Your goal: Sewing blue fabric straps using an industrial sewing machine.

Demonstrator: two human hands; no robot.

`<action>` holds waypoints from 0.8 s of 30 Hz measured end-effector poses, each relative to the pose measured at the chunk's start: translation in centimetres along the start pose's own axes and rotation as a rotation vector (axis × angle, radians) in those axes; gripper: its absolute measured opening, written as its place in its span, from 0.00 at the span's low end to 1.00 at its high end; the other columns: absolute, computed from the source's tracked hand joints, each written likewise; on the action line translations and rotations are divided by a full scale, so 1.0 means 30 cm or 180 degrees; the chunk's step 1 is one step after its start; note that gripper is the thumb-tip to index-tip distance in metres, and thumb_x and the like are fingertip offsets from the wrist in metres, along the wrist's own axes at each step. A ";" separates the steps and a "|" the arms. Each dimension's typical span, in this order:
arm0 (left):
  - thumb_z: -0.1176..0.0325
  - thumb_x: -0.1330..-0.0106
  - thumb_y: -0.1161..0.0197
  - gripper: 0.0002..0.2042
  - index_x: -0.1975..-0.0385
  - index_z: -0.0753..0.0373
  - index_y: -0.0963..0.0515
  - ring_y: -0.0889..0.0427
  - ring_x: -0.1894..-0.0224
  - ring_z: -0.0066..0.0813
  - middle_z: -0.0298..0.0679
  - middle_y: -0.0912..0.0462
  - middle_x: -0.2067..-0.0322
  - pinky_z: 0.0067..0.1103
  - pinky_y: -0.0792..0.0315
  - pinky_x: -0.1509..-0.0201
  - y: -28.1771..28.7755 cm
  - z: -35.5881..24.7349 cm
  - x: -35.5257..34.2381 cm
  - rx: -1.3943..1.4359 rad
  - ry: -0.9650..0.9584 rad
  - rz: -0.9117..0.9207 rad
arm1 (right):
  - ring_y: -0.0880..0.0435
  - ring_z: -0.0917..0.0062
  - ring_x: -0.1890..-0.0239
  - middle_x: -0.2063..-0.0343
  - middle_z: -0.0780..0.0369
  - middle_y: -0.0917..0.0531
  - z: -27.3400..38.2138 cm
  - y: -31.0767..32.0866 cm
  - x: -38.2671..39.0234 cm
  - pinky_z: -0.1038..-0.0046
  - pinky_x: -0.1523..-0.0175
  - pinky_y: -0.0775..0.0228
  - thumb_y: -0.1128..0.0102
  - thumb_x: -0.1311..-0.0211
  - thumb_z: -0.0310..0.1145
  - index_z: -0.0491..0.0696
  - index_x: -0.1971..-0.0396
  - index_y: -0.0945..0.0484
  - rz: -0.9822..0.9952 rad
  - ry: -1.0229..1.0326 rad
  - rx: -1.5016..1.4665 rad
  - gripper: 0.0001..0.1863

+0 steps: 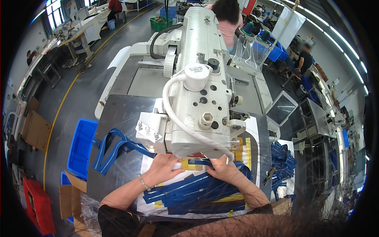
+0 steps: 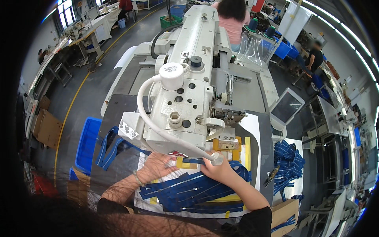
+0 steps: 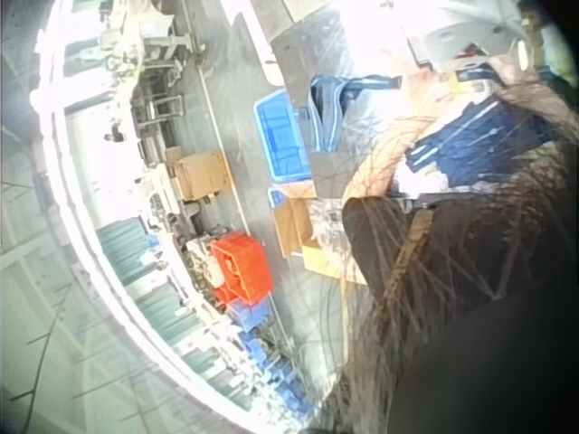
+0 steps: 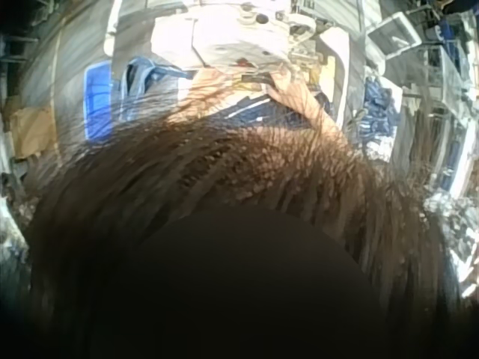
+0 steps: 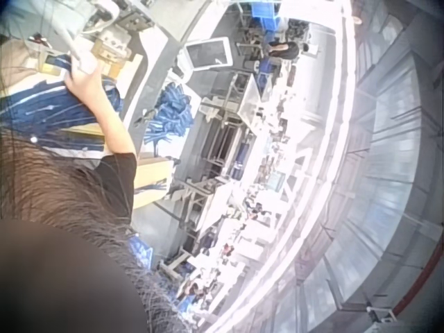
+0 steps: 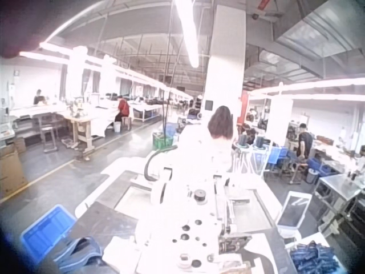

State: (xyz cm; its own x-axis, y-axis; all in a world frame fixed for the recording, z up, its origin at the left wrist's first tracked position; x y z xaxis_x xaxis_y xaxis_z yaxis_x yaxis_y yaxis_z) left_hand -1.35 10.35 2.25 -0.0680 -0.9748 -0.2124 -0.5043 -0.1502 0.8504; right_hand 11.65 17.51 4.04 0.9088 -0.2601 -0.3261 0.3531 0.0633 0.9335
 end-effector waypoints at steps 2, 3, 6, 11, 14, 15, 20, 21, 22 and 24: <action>0.53 0.46 0.36 0.20 0.60 0.61 0.24 0.21 0.63 0.38 0.42 0.20 0.69 0.31 0.32 0.60 -0.001 -0.008 -0.012 0.0091 -0.0010 -0.0053 | 0.23 0.65 0.69 0.71 0.57 0.22 -0.049 -0.065 0.021 0.69 0.65 0.30 0.39 0.49 0.32 0.43 0.67 0.25 0.0125 -0.0431 -0.0536 0.11; 0.53 0.46 0.35 0.20 0.60 0.61 0.24 0.21 0.64 0.38 0.41 0.20 0.70 0.30 0.32 0.60 -0.018 0.006 -0.014 0.0138 0.0054 0.0072 | 0.23 0.65 0.69 0.71 0.57 0.22 -0.039 -0.082 0.023 0.69 0.65 0.30 0.39 0.49 0.32 0.43 0.67 0.25 0.0128 -0.0426 -0.0546 0.11; 0.54 0.47 0.35 0.19 0.62 0.60 0.24 0.21 0.65 0.38 0.40 0.21 0.72 0.30 0.32 0.59 -0.040 0.025 -0.004 0.0336 0.0227 0.0174 | 0.20 0.66 0.72 0.72 0.57 0.20 -0.061 -0.080 0.023 0.72 0.67 0.29 0.41 0.46 0.30 0.43 0.62 0.24 -0.0092 -0.0761 -0.1011 0.12; 0.56 0.46 0.35 0.15 0.64 0.58 0.25 0.23 0.68 0.39 0.39 0.24 0.76 0.30 0.32 0.60 -0.033 0.022 -0.007 0.0713 0.0325 0.0171 | 0.17 0.76 0.64 0.64 0.59 0.18 -0.095 -0.117 0.014 0.77 0.62 0.28 0.41 0.44 0.31 0.48 0.55 0.23 0.0034 -0.1325 -0.3271 0.15; 0.58 0.46 0.35 0.14 0.65 0.57 0.26 0.23 0.69 0.39 0.39 0.24 0.76 0.30 0.33 0.61 -0.019 0.015 -0.002 0.0833 0.0236 0.0091 | 0.17 0.76 0.66 0.65 0.60 0.17 -0.066 -0.086 0.016 0.78 0.64 0.27 0.40 0.46 0.30 0.51 0.55 0.23 0.0188 -0.0998 -0.2254 0.16; 0.58 0.45 0.35 0.14 0.65 0.57 0.26 0.23 0.70 0.39 0.39 0.24 0.76 0.29 0.32 0.61 -0.020 0.008 -0.005 0.0747 0.0184 0.0110 | 0.17 0.76 0.66 0.65 0.60 0.17 -0.071 -0.082 0.016 0.78 0.64 0.27 0.40 0.46 0.30 0.51 0.55 0.23 0.0187 -0.1001 -0.2248 0.16; 0.58 0.44 0.36 0.13 0.66 0.58 0.26 0.23 0.70 0.38 0.38 0.25 0.76 0.28 0.32 0.62 -0.025 0.001 -0.007 0.0615 0.0068 0.0103 | 0.17 0.73 0.75 0.77 0.65 0.18 0.036 0.026 -0.019 0.72 0.74 0.27 0.39 0.48 0.30 0.56 0.58 0.22 -0.0079 -0.0098 -0.0523 0.15; 0.58 0.44 0.36 0.13 0.65 0.58 0.26 0.23 0.71 0.37 0.38 0.25 0.76 0.28 0.32 0.63 -0.010 -0.007 -0.006 0.0499 -0.0104 -0.0101 | 0.17 0.73 0.75 0.77 0.65 0.18 0.051 0.040 -0.018 0.72 0.74 0.27 0.39 0.48 0.30 0.56 0.58 0.22 -0.0082 -0.0093 -0.0529 0.15; 0.58 0.43 0.37 0.13 0.65 0.58 0.26 0.23 0.71 0.36 0.37 0.25 0.77 0.28 0.32 0.64 0.007 -0.019 -0.003 0.0384 -0.0277 -0.0305 | 0.18 0.73 0.77 0.78 0.66 0.18 0.069 0.041 -0.010 0.72 0.75 0.30 0.38 0.48 0.32 0.55 0.56 0.22 0.0023 -0.0095 -0.0391 0.16; 0.58 0.42 0.38 0.12 0.64 0.58 0.25 0.23 0.70 0.35 0.37 0.25 0.77 0.28 0.32 0.65 0.009 -0.033 -0.008 0.0302 -0.0382 -0.0316 | 0.19 0.74 0.79 0.80 0.66 0.18 0.096 0.080 -0.002 0.72 0.75 0.32 0.37 0.47 0.34 0.55 0.54 0.22 0.0126 -0.0106 -0.0235 0.17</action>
State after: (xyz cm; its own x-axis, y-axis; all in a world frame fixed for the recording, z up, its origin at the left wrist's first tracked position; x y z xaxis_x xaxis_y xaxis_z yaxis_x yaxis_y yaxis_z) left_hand -0.62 10.37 3.00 -0.1132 -0.9284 -0.3539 -0.5922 -0.2230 0.7743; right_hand 11.80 14.92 6.75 0.9149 -0.2879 -0.2830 0.3336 0.1446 0.9316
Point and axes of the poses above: each hand's wrist, its own x-axis away from the middle knuckle, its own y-axis out of the back of the hand, z = x × y, the point moved 10 cm from there along -x, towards the middle knuckle
